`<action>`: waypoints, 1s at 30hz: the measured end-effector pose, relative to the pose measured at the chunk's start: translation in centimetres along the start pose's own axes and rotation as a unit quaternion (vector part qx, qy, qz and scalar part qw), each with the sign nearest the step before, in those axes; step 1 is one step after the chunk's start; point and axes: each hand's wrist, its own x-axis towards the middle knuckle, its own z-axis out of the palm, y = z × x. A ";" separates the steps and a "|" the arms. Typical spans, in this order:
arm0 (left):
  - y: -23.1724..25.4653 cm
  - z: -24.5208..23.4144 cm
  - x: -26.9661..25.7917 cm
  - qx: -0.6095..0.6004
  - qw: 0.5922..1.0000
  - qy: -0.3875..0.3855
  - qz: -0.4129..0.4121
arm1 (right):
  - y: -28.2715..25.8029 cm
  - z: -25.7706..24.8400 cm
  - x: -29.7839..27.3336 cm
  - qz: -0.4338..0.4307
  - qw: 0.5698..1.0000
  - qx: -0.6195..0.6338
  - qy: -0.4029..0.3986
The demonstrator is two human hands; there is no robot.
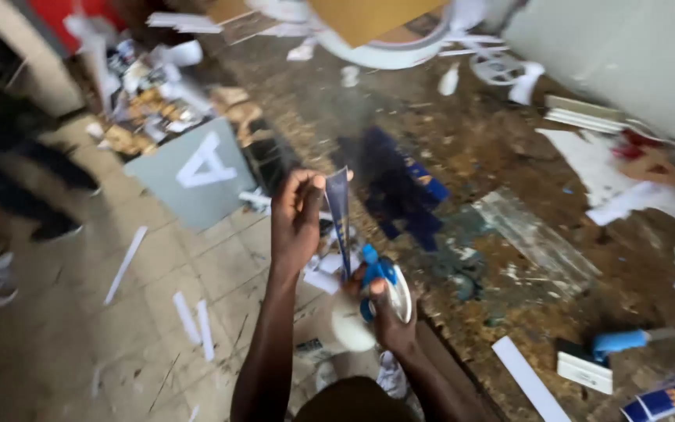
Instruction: The person applies a blue vinyl sticker with yellow text onto a clear acrylic sheet. They use a spray bottle to wet the surface, position the sticker, and smooth it down with their hands. They then use a squeegee tool to press the sticker firmly and remove air bubbles, followed by trimming the edges with a utility knife.
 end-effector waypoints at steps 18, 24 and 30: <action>-2.0 -8.5 2.8 -0.137 0.985 0.029 -0.101 | -0.9 5.6 1.3 -0.035 0.991 -0.056 -0.113; -5.9 -7.8 3.2 -0.220 0.966 0.047 -0.130 | 1.2 2.9 2.0 -0.036 0.986 -0.012 -0.164; -8.0 -8.1 3.4 -0.246 0.960 0.029 -0.132 | 3.8 1.4 0.4 0.044 0.997 -0.007 -0.070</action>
